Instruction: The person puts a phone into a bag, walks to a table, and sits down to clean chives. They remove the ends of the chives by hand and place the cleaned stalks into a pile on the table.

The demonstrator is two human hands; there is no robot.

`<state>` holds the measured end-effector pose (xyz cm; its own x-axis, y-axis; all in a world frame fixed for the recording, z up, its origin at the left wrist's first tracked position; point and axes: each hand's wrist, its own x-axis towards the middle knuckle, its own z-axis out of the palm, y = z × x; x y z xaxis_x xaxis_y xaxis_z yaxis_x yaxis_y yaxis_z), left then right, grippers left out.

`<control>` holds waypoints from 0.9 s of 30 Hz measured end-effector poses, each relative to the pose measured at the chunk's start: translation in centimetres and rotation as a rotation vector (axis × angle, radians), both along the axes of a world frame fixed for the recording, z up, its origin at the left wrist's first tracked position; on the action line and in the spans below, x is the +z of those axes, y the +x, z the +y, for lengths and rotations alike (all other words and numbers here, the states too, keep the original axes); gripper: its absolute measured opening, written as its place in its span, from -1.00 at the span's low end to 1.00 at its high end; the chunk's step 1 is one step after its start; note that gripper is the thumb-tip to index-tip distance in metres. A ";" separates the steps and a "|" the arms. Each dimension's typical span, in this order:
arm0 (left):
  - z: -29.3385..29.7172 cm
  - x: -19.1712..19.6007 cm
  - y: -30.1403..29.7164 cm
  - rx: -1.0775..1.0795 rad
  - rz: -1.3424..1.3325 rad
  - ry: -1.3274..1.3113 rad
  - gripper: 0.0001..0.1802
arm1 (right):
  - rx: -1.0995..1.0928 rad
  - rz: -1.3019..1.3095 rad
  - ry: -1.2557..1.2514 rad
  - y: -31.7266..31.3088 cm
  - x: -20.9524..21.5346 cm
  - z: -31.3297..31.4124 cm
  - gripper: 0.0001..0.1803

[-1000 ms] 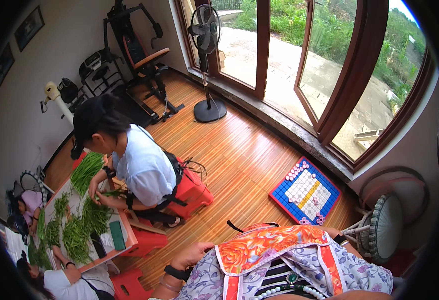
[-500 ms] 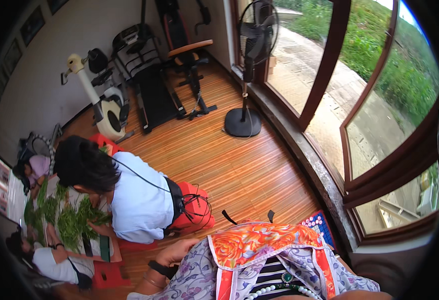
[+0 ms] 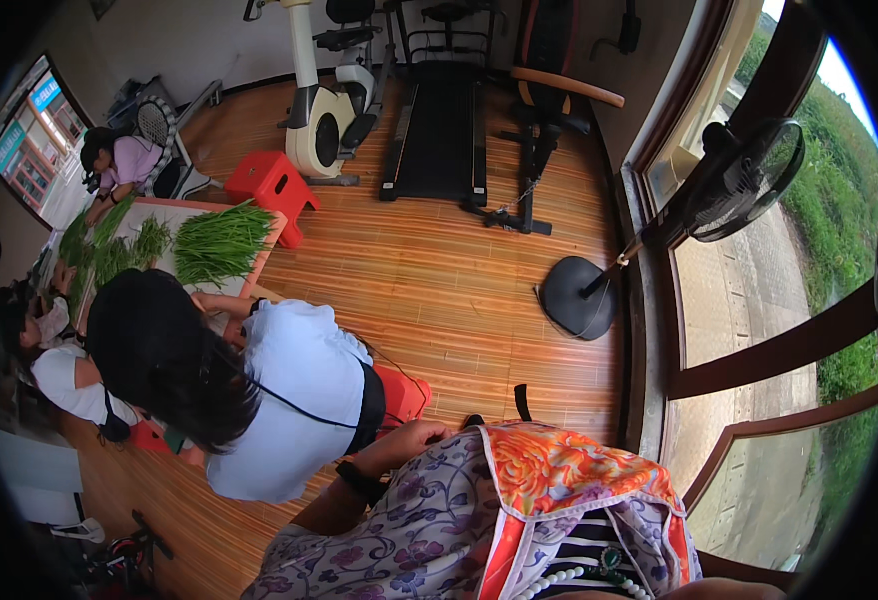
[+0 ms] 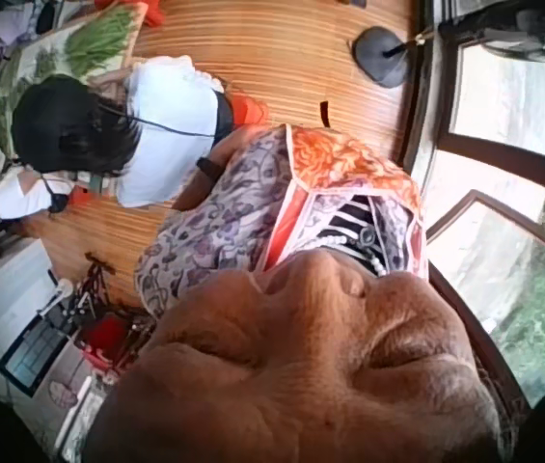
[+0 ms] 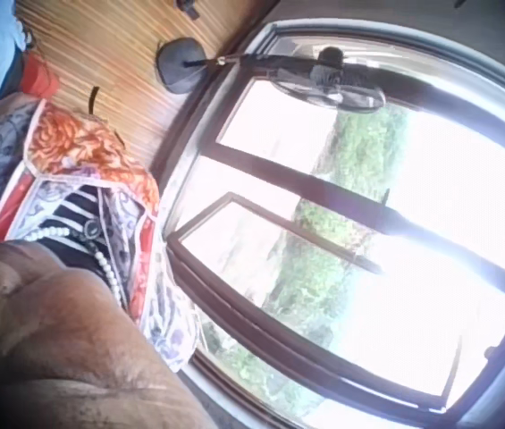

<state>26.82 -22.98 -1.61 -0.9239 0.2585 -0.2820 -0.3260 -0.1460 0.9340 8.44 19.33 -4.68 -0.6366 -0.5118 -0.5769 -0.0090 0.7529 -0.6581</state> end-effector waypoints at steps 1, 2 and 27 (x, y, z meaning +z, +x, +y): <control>-0.8 -0.4 -1.8 -0.023 0.015 -0.039 -0.75 | 0.007 -0.004 0.005 -2.2 0.2 -1.2 -0.66; -1.6 -0.1 -4.0 -0.050 0.031 -0.079 -0.76 | 0.005 -0.011 0.012 -4.2 0.3 -2.0 -0.66; -23.6 6.9 -31.1 1.201 -0.071 -0.704 -0.76 | 1.018 -0.053 -0.038 -57.8 -1.6 -59.2 -0.67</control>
